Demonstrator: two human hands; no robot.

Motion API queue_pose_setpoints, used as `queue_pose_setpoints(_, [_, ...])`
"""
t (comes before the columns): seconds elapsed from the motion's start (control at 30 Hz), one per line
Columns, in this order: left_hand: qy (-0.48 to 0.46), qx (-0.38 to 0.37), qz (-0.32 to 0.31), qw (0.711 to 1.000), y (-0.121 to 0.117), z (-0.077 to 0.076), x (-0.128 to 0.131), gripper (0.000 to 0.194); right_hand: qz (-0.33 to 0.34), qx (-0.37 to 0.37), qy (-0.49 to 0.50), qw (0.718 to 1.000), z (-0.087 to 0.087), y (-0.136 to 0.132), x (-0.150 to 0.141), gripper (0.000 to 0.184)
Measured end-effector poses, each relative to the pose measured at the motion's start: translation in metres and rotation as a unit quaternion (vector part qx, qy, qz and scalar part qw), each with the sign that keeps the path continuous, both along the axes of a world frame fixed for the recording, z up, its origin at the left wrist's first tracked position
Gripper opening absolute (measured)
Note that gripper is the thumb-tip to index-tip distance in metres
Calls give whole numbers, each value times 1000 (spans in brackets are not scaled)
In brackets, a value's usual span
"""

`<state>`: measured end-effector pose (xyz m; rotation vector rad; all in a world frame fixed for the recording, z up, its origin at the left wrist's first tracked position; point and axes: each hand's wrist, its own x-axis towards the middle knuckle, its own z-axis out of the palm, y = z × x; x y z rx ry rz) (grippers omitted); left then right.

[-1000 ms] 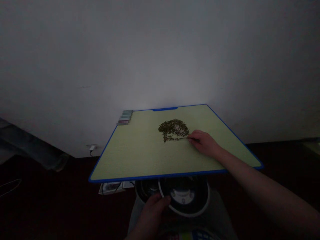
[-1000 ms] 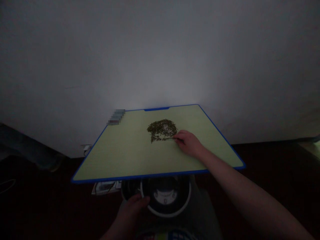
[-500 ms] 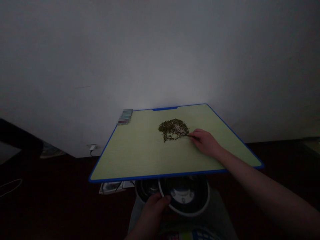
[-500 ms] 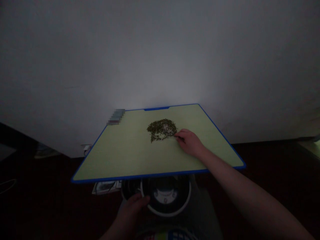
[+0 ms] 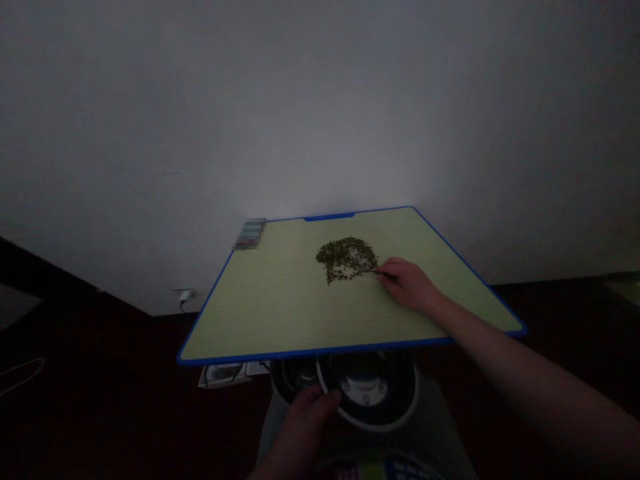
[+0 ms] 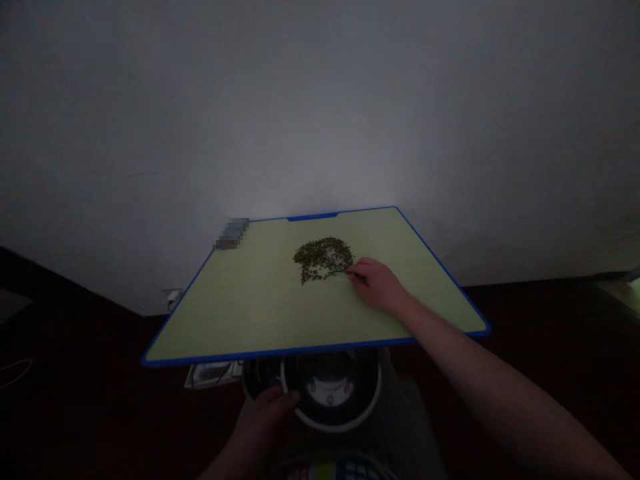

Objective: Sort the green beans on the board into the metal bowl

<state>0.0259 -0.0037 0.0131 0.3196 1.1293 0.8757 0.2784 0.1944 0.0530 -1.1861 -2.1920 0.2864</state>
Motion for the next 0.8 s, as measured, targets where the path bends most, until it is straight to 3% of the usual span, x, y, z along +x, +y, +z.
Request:
queue_pose_setpoints(0.27, [-18, 2, -13, 1000, 0, -5, -2, 24, 13, 0, -5, 1000, 0, 1, 0, 24])
queue_pose_setpoints(0.53, [5, 7, -5, 1000, 0, 1, -2, 27, 14, -11, 1, 1000, -1, 3, 0, 24])
queue_pose_setpoints(0.8, [-7, 12, 3, 1000, -1, -9, -2, 28, 31, -5, -5, 1000, 0, 3, -1, 24])
